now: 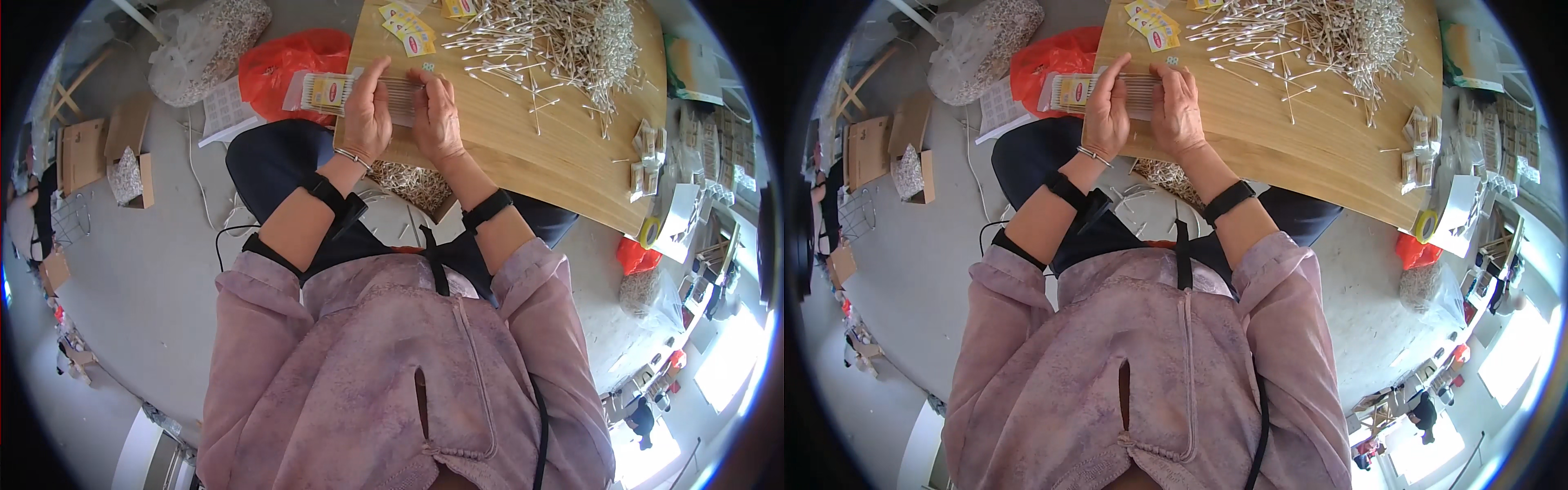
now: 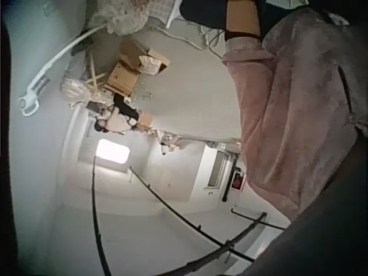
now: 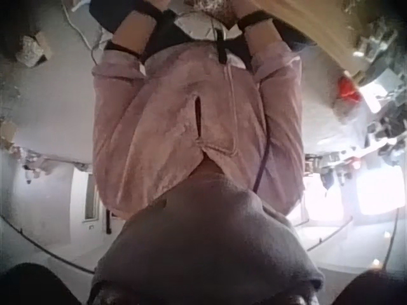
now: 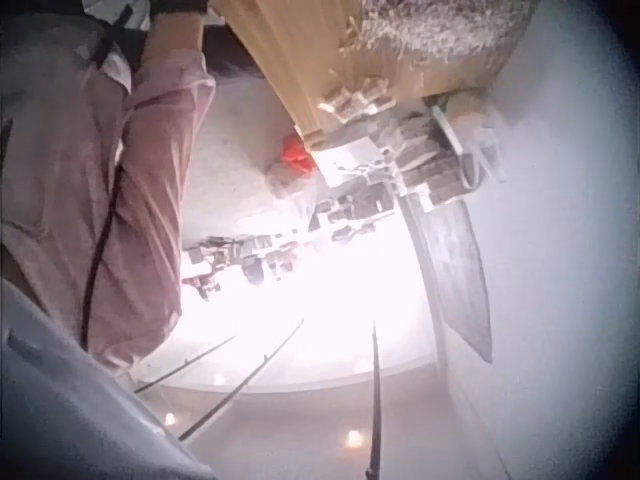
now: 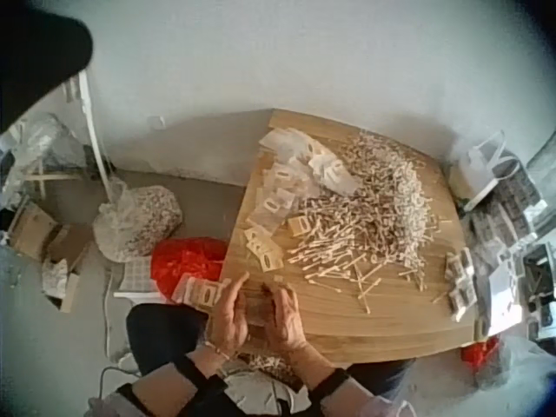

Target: Packaging bunches of cotton swabs into small plastic bags.

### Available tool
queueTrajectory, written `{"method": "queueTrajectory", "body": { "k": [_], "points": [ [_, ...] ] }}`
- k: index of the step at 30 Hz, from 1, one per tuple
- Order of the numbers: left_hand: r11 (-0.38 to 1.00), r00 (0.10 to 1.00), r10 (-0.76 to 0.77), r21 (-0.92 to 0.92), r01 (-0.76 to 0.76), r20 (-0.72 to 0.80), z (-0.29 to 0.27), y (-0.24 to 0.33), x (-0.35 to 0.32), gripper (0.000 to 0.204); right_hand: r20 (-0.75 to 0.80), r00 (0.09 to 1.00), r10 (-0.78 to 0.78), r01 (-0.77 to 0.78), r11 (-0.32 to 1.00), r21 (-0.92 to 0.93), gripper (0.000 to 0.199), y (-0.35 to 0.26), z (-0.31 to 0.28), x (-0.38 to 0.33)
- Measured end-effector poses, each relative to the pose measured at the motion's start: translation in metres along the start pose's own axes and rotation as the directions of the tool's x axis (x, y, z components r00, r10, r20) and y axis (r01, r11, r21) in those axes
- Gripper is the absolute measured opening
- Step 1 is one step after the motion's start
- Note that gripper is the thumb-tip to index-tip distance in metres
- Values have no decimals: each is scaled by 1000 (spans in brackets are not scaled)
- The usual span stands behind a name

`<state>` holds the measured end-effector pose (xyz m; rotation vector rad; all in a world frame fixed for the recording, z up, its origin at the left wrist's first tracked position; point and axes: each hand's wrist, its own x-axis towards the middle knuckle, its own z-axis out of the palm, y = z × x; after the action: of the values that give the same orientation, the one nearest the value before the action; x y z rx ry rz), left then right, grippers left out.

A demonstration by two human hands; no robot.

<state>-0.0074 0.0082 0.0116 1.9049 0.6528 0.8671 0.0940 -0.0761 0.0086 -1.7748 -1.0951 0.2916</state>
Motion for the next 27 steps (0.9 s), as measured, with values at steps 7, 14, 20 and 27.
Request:
{"method": "queueTrajectory", "body": {
  "k": [7, 14, 20, 27],
  "points": [
    [999, 999, 25, 36, -24, -29, 1, 2, 1, 33, 32, 997, -71, 75, 986, -146, 29, 3, 3, -1],
    [999, 998, 39, 12, -39, -56, 2, 3, 1, 31, 23, 992, -128, 130, 984, -119, 40, 0, -8, -2],
    [1000, 998, 16, 17, -15, -58, 3, 3, 2, 28, 316, 943, -104, 255, 836, -486, 76, -4, -11, -20],
    [1000, 999, -10, -7, 10, -50, 1, -3, 2, 27, 376, 924, -65, 312, 699, -644, 82, -4, -5, -19]
  ]
}}
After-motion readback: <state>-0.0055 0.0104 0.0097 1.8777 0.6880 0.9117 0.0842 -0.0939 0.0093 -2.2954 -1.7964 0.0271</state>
